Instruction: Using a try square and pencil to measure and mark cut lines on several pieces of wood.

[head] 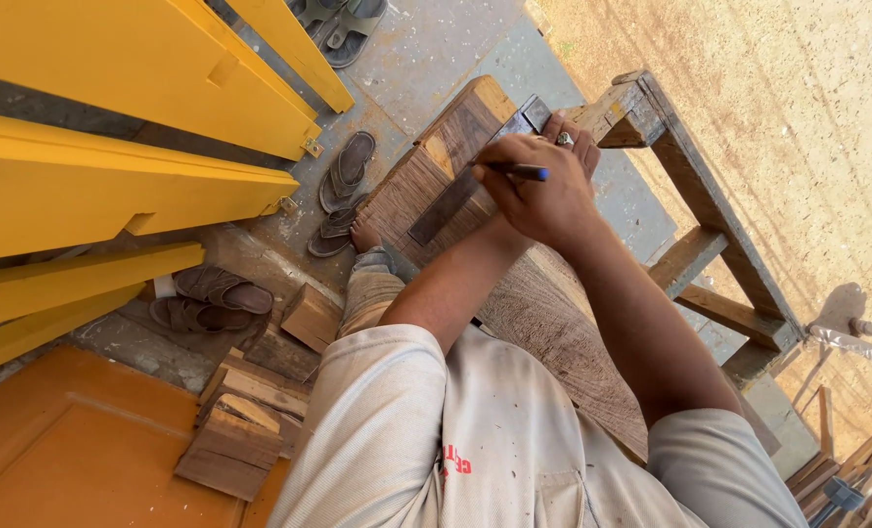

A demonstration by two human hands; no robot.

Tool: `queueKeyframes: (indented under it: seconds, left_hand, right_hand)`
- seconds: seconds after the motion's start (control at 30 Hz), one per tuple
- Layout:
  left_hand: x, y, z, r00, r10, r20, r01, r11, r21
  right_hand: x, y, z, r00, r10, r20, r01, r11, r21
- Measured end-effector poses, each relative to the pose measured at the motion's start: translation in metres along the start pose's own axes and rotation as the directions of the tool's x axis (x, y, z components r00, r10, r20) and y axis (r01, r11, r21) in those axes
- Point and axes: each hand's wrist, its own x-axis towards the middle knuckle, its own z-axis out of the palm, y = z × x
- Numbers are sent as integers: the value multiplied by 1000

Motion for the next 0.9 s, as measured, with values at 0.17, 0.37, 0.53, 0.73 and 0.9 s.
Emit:
queueKeyframes:
  seconds: [0.17, 0.37, 0.53, 0.73, 0.9]
  left_hand:
    - [15, 21, 34, 990, 126, 58, -120, 988, -101]
    - [19, 12, 29, 947, 211, 242, -146, 954, -262]
    - [28, 13, 11, 984, 173, 49, -153, 951, -269]
    - [27, -8, 20, 960, 220, -174, -268, 899, -345]
    - [33, -54, 98, 988, 151, -39, -154, 915, -373]
  right_hand:
    - [-100, 34, -35, 893, 236, -384, -115, 942, 314]
    - [-274, 38, 26, 481, 748, -457, -551, 664, 506]
    - [-371, -15, 84, 317, 799, -511, -674, 569, 470]
    - [-445, -10, 123, 322, 815, -482, -730, 538, 421]
    - [-546, 40, 133, 212, 756, -619, -773, 517, 367]
